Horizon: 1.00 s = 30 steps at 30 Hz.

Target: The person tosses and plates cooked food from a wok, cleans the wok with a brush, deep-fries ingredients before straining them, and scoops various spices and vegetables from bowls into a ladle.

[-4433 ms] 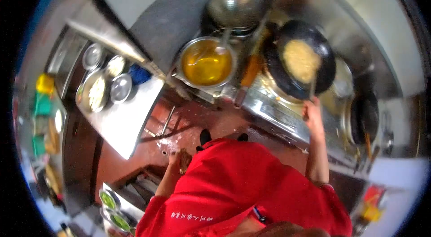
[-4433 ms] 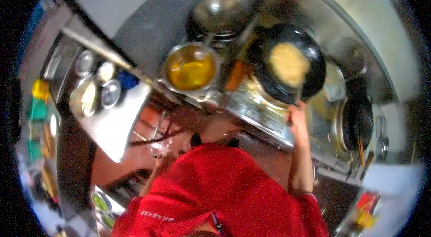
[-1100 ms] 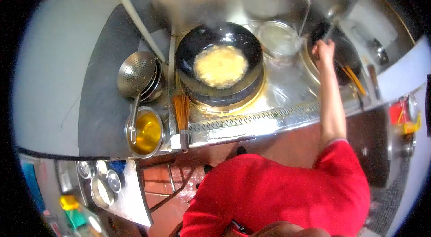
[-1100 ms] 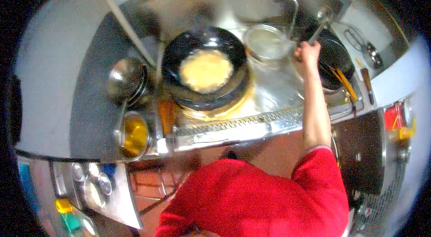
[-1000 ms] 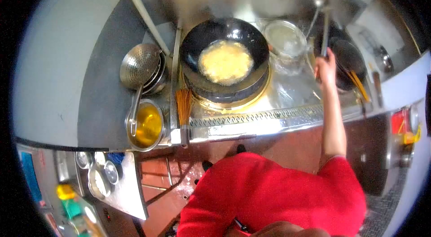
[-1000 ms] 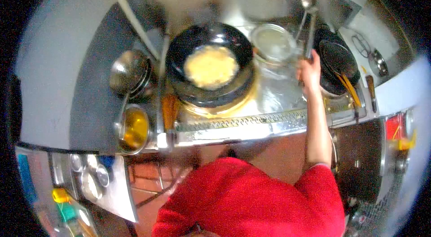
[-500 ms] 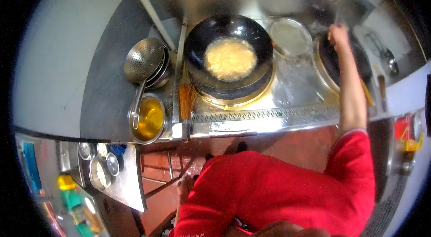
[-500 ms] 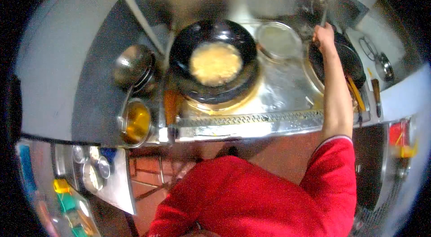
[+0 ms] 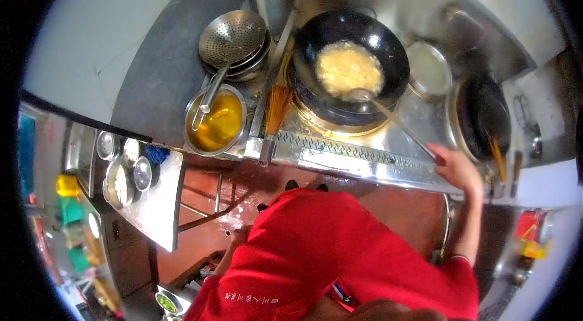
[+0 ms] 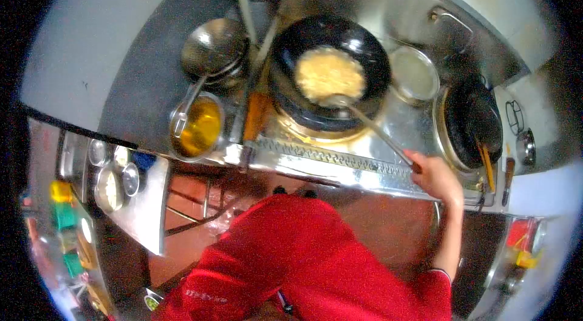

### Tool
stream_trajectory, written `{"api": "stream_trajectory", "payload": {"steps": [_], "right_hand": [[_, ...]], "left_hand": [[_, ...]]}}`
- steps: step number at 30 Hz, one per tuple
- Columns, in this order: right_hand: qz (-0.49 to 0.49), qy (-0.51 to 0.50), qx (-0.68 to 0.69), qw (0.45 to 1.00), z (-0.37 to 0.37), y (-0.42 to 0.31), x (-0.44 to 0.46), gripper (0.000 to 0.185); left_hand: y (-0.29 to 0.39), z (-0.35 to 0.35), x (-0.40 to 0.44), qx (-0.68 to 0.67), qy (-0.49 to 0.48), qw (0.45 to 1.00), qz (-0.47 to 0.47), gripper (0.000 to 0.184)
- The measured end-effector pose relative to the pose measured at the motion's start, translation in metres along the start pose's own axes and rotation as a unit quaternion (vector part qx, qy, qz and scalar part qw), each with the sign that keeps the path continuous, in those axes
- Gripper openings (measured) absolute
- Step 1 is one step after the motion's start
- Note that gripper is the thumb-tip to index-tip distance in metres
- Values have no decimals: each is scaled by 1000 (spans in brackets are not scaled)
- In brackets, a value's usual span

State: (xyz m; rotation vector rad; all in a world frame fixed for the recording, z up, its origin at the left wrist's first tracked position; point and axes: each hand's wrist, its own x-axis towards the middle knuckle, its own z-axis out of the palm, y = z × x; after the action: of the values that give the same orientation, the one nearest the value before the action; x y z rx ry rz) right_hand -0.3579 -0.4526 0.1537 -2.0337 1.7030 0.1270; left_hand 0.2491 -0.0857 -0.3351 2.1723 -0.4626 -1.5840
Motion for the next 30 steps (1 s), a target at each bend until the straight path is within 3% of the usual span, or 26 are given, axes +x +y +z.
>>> {"api": "stream_trajectory", "payload": {"steps": [2, 4, 8, 10, 14, 15, 17, 18, 21, 22, 27, 28, 30], "right_hand": [[1, 2, -10, 1000, 28, -18, 34, 66], [1, 43, 37, 998, 67, -29, 78, 62], [-51, 191, 136, 971, 134, -28, 146, 58], [-6, 219, 171, 961, 150, -32, 153, 63], [52, 326, 140, 934, 212, -37, 163, 69], [93, 262, 293, 915, 210, -53, 160, 69], [166, 119, 572, 794, 184, -111, 145, 68], [176, 132, 658, 720, 173, -134, 138, 54], [143, 45, 806, 572, 153, -110, 135, 51], [128, 30, 811, 570, 144, -112, 130, 49], [99, 150, 542, 821, 160, -103, 169, 56], [89, 180, 461, 865, 165, -106, 178, 57], [86, 151, 473, 864, 176, -111, 186, 60]], "left_hand": [[10, -5, 14, -48, -16, 998, 23, 19], [36, -8, 23, -179, -62, 980, 66, 19], [81, -15, 33, -444, -218, 855, 154, 18], [100, -22, 30, -478, -227, 831, 170, 18], [73, -43, 36, -350, -75, 927, 109, 22], [54, -47, 43, -311, -54, 945, 89, 22], [13, -53, 55, -218, -26, 974, 51, 23], [-12, -54, 65, -160, -21, 986, 36, 24], [-51, -55, 69, 60, -18, 998, 25, 27], [-61, -56, 69, 133, -17, 990, 38, 29], [-73, -65, 78, 286, 34, 948, 139, 36], [-64, -67, 85, 227, 56, 969, 83, 35], [-44, -68, 97, 103, 97, 990, -30, 35]]}}
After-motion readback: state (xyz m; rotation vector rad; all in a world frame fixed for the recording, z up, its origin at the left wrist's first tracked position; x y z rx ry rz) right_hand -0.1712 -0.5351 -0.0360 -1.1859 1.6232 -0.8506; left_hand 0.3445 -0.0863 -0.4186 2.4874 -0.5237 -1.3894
